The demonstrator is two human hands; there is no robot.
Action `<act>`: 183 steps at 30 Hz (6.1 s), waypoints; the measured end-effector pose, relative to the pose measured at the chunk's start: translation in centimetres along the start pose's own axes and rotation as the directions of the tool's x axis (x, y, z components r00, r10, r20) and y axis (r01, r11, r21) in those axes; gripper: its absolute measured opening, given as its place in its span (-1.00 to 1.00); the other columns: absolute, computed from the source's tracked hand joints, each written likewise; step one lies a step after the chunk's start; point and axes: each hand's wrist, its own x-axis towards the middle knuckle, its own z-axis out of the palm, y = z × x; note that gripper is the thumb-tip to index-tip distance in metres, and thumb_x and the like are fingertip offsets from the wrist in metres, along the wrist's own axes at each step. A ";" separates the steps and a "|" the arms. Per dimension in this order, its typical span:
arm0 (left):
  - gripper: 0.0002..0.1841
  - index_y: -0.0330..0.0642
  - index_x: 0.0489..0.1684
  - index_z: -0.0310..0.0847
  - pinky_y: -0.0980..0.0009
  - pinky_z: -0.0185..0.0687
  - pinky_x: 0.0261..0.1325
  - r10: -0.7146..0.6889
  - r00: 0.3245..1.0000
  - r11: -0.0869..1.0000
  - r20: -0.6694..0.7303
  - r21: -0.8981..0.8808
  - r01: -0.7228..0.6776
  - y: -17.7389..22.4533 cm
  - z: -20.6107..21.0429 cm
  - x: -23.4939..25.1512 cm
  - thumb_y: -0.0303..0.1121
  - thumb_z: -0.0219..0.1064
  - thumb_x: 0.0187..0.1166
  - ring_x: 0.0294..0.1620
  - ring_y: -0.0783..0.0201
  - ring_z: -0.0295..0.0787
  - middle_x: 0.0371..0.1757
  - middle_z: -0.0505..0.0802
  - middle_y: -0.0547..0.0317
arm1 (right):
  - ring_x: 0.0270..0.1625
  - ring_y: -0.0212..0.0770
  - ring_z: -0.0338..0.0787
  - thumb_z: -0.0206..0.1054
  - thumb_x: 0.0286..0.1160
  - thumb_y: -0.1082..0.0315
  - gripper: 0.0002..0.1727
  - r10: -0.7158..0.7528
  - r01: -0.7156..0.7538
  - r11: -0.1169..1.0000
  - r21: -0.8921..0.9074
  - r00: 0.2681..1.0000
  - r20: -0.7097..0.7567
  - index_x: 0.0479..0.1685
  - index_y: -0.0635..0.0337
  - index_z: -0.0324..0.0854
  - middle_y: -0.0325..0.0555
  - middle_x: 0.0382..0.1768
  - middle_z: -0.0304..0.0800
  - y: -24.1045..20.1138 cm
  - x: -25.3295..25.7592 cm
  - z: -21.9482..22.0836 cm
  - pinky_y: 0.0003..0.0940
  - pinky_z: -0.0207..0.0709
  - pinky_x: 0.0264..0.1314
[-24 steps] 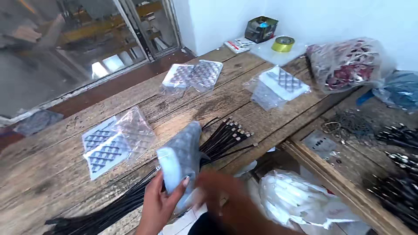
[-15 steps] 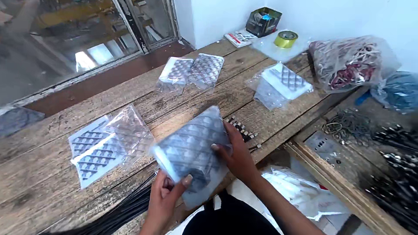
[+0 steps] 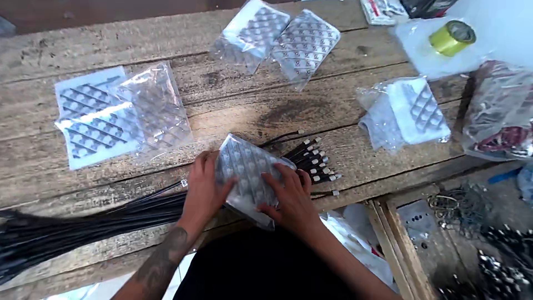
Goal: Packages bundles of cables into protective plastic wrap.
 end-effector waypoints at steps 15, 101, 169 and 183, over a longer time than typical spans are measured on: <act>-0.18 -0.11 0.52 0.58 -0.21 0.41 0.56 -0.224 0.970 0.940 0.091 -0.245 0.240 1.0 0.1 4.0 0.03 0.73 0.20 0.48 -0.15 0.60 0.38 0.74 -0.15 | 0.07 0.47 0.71 0.55 0.07 -0.18 -0.39 0.117 -0.058 0.969 -0.242 0.964 0.238 -0.42 0.33 0.78 0.31 -0.23 0.75 -1.3 4.7 -3.6 0.41 0.48 -0.03; -0.43 0.37 0.49 0.66 -0.59 -0.75 0.66 0.265 0.961 0.933 0.085 -0.275 -0.233 5.7 6.3 5.9 -0.09 0.54 0.38 0.93 -0.06 -0.13 0.79 0.42 0.41 | -0.43 -0.41 0.72 0.36 0.65 0.29 -0.84 0.575 -0.678 0.465 0.569 0.720 0.388 -0.25 0.14 0.75 -0.24 -0.43 0.80 -1.1 4.7 -5.8 -0.51 0.62 -0.33; -0.30 0.29 0.66 0.50 -0.58 -0.77 0.65 0.456 0.776 0.847 0.437 -0.481 -0.226 5.2 3.5 11.1 0.08 0.52 0.43 0.94 -0.17 -0.32 0.88 0.23 0.07 | -0.52 -0.50 0.71 0.22 0.76 0.28 -0.66 0.677 -0.682 0.316 0.659 0.649 0.347 -0.42 0.20 0.74 -0.30 -0.55 0.79 -0.9 7.0 -6.4 -0.58 0.63 -0.37; -0.56 0.27 0.30 0.80 -0.45 -0.77 0.74 0.424 0.881 0.892 0.209 -0.266 -0.366 7.4 7.5 9.9 -0.08 0.55 0.38 0.93 -0.01 -0.12 0.67 0.58 0.46 | -0.32 -0.39 0.78 0.22 0.77 0.25 -0.69 0.651 -0.811 0.406 0.420 0.580 0.489 -0.22 0.26 0.79 -0.21 -0.38 0.86 0.4 6.9 -5.6 -0.37 0.63 -0.14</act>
